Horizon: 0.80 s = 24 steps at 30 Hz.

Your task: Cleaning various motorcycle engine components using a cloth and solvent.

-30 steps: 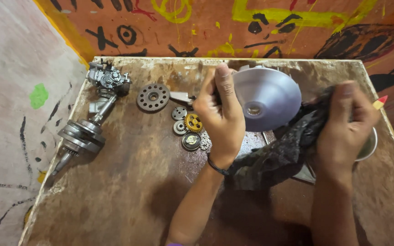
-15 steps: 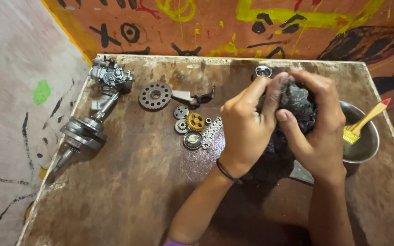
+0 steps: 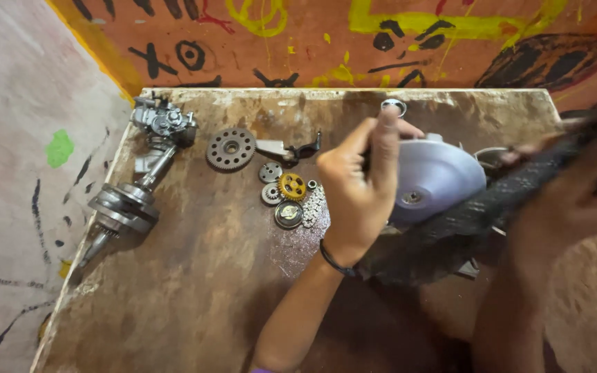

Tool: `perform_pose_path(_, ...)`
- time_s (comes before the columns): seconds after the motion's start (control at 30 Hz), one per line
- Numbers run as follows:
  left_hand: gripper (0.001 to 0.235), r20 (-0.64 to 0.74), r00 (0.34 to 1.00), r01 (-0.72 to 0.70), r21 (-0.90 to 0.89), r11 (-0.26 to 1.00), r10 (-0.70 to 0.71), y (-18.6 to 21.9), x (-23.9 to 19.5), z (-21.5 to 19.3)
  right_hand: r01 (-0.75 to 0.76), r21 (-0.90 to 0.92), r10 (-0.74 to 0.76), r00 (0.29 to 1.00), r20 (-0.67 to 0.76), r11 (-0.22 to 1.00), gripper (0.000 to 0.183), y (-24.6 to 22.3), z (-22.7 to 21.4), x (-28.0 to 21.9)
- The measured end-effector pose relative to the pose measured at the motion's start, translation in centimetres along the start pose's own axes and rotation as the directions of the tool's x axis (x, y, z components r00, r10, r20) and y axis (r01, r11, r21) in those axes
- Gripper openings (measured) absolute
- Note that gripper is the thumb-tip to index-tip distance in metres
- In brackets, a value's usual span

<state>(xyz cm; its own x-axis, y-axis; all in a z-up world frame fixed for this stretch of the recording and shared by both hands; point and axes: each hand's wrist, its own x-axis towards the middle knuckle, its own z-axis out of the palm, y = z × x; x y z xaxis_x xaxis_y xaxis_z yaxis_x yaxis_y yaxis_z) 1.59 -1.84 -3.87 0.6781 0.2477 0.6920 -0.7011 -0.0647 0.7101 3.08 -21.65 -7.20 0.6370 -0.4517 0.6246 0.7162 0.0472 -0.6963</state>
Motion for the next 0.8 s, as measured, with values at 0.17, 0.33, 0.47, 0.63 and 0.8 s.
perform_pose_path(0.17,0.048,-0.12,0.927,0.296,-0.35,0.889,-0.356,-1.6,1.3,-0.3,-0.012,-0.036,0.014,0.998,0.054,0.999,0.038,2.0,-4.4,1.2)
perform_pose_path(0.33,0.045,0.24,0.493,0.572,-0.814,0.103,-0.836,-4.3,1.8,-0.4,0.119,-0.236,-0.108,0.992,0.059,0.964,0.041,7.5,-8.1,-1.5)
perform_pose_path(0.47,0.063,0.37,0.899,0.348,-0.928,-0.133,-0.233,-8.3,0.1,0.0,0.257,-0.424,-0.122,0.94,0.319,0.868,0.039,2.3,-1.5,-3.1)
perform_pose_path(0.63,0.069,0.386,0.85,0.354,-0.922,-0.156,-0.358,-7.6,1.3,-0.1,0.469,-0.402,-0.032,0.68,0.732,0.787,0.049,-7.2,8.5,-3.7)
perform_pose_path(0.8,0.073,0.383,0.882,0.356,-0.923,-0.144,-0.275,-8.7,1.9,-0.4,0.606,-0.463,-0.105,0.672,0.733,0.646,0.037,-5.5,7.1,-2.5)
